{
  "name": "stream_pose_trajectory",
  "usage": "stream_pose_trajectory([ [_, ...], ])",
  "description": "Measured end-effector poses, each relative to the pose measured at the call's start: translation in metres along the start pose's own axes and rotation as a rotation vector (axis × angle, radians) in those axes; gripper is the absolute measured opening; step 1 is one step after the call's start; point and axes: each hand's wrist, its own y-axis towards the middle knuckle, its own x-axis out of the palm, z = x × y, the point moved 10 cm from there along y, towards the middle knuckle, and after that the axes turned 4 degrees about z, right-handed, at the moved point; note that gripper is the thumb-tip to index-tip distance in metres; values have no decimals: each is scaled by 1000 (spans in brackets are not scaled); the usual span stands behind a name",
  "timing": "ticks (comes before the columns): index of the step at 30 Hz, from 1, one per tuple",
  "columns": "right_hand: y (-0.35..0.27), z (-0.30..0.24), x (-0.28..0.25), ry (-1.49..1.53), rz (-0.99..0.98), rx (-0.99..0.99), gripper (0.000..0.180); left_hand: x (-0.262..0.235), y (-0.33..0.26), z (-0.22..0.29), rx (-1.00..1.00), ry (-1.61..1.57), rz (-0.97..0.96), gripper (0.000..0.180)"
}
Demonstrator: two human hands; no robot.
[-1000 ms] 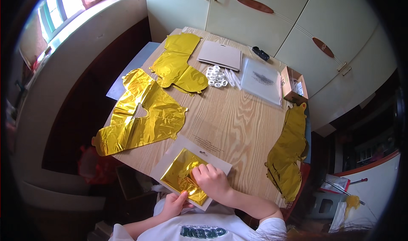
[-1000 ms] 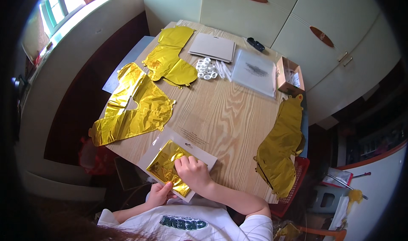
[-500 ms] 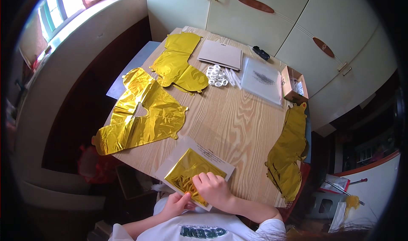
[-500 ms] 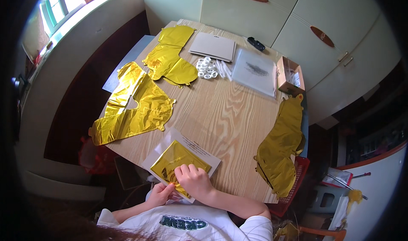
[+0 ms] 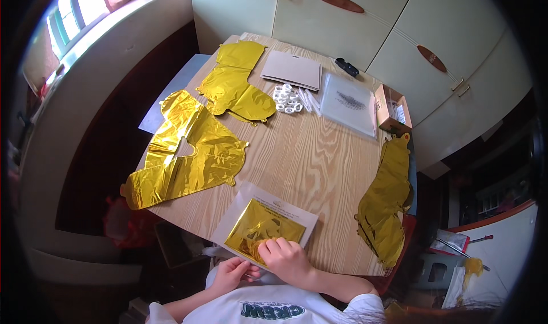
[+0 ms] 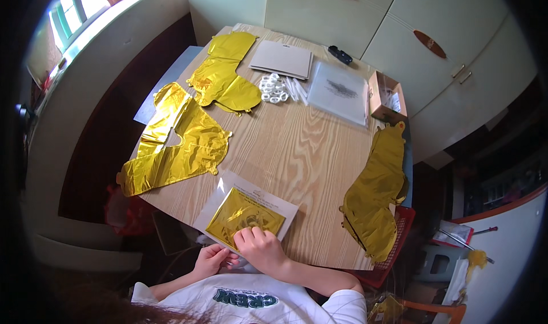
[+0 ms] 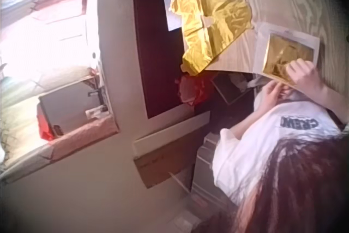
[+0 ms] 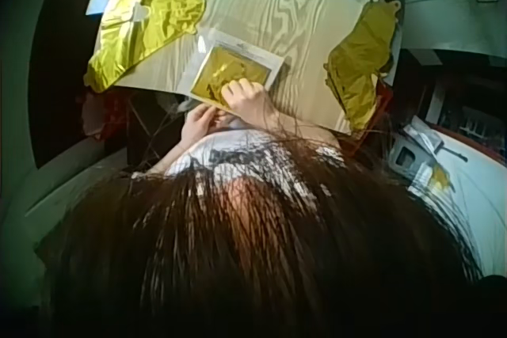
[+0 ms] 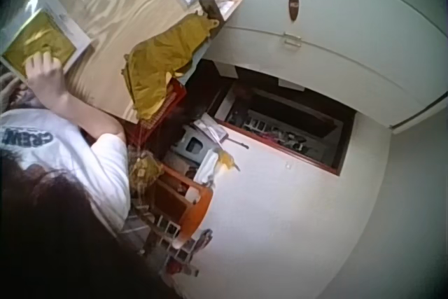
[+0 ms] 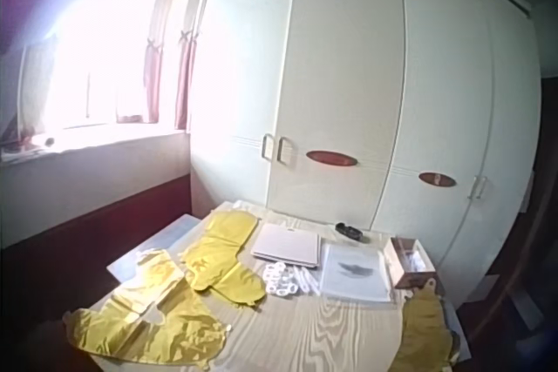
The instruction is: Folding gold foil balloons and placing them into individual packaging sleeves with paper inserts.
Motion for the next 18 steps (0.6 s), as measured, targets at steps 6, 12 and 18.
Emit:
stream_pose_trajectory([
  [6,-3,0,-1,48,-4,-2,15,-6,10,-17,-5,31,16,26],
  [12,-5,2,-1,49,-26,11,15,-3,11,-18,-9,-101,-47,24],
  [18,-6,3,0,70,-26,36,14,2,11,-9,75,-95,-30,20],
])
